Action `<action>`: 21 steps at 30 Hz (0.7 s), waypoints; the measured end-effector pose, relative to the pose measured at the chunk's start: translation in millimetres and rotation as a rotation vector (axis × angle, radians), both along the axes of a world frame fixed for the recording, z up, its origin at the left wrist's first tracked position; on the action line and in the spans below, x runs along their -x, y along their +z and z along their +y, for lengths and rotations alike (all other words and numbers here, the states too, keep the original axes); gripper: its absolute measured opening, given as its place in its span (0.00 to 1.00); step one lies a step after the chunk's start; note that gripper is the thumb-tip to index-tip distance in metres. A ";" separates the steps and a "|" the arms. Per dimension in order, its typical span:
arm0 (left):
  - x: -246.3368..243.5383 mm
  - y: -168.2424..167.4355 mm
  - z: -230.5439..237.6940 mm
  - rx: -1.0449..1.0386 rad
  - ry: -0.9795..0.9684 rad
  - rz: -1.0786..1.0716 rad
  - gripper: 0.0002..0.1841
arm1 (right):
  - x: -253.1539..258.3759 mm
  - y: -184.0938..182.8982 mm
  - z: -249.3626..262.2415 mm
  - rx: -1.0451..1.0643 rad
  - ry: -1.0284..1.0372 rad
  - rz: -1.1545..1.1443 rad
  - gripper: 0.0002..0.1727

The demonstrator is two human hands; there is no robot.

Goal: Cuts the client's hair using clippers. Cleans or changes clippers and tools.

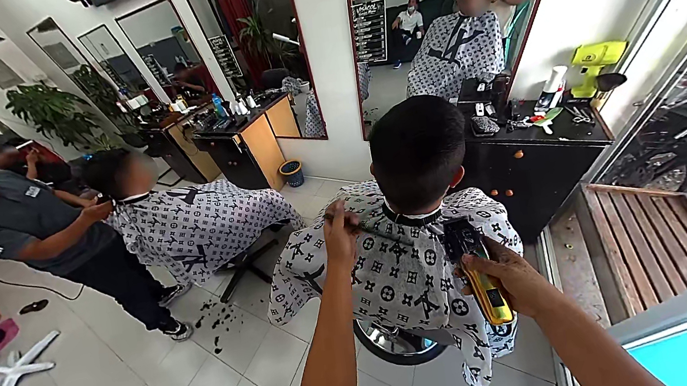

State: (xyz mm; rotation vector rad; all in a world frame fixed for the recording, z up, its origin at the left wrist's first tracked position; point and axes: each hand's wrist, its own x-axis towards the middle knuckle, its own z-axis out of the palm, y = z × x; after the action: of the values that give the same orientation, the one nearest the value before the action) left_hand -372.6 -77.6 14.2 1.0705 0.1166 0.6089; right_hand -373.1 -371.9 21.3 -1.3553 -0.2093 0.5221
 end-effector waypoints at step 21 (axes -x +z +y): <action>34.6 -84.7 20.7 -0.100 0.002 -0.109 0.17 | -29.2 -0.4 71.8 -0.044 0.014 -0.041 0.36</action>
State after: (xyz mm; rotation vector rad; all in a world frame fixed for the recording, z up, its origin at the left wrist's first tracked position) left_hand -407.3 -56.9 -70.4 1.1314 -0.0079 0.6790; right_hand -343.9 -300.1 20.9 -1.3233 -0.2625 0.4994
